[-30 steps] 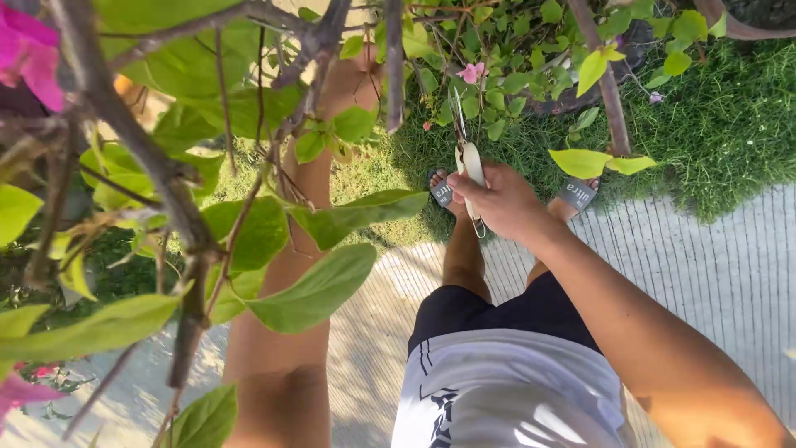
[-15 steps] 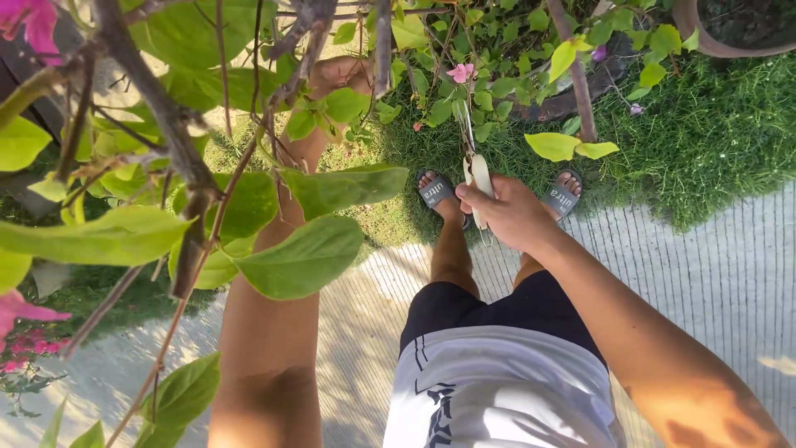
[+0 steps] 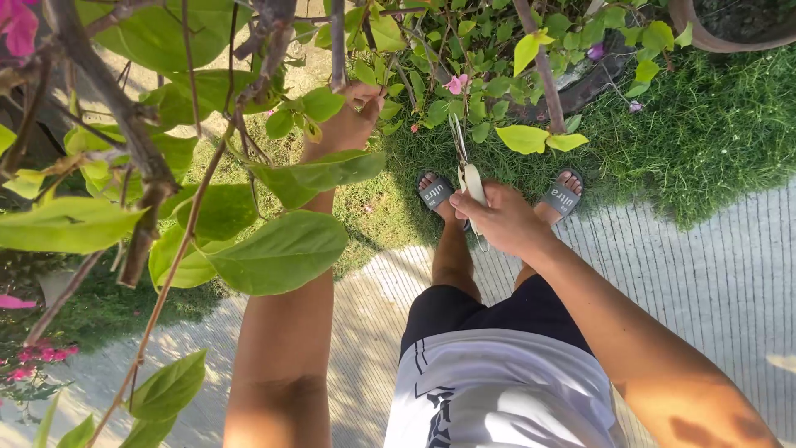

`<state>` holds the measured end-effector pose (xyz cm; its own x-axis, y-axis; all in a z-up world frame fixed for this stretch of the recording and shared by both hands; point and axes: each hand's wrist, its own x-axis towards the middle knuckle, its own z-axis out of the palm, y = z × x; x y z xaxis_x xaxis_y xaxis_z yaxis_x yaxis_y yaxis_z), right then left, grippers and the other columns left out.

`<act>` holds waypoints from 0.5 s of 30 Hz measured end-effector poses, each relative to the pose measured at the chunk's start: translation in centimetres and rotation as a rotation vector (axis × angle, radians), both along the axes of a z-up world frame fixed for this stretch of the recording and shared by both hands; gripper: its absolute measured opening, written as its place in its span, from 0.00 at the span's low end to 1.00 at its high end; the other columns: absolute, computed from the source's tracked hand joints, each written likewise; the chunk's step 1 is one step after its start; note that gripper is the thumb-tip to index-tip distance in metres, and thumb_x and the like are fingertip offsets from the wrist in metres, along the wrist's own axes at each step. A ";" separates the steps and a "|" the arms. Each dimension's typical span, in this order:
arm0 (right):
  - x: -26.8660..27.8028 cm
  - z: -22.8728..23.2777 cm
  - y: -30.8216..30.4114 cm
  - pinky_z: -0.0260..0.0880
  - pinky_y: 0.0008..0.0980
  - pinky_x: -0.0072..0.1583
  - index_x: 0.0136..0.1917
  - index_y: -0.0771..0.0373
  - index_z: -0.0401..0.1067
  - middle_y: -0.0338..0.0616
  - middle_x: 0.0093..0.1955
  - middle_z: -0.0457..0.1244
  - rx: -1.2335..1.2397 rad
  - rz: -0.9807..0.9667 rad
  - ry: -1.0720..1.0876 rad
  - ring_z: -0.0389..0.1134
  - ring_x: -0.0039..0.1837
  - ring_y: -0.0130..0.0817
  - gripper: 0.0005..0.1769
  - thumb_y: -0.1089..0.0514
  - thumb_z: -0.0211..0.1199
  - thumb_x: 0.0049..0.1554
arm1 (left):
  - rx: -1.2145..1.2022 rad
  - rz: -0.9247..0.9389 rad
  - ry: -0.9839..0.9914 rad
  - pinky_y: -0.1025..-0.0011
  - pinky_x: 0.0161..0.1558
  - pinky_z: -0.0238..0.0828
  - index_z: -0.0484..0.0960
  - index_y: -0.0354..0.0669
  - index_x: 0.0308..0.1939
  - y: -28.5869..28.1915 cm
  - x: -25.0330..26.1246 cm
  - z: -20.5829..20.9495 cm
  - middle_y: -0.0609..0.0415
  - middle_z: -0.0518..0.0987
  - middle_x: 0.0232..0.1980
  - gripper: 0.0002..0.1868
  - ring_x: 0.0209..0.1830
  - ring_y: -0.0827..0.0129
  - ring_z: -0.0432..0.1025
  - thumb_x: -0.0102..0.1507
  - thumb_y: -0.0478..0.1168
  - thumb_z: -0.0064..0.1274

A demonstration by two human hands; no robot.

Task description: Pruning and grooming bougainvillea and other garden plants using garden shears.

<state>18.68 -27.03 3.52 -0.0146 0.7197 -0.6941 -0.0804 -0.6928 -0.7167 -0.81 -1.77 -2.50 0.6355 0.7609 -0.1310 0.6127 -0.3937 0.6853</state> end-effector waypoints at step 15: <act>1.3 2.4 5.1 0.68 0.31 0.43 0.42 0.60 0.78 0.36 0.34 0.69 -0.029 0.027 -0.007 0.69 0.38 0.27 0.21 0.42 0.59 0.61 | 0.103 0.005 0.046 0.69 0.36 0.77 0.87 0.41 0.46 -0.7 0.7 2.2 0.51 0.86 0.37 0.07 0.33 0.70 0.79 0.65 0.36 0.60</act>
<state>19.95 -21.94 5.90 -0.0284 0.6986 -0.7150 -0.0564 -0.7152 -0.6966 -0.16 -2.43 -0.31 0.6267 0.7751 -0.0809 0.6446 -0.4572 0.6127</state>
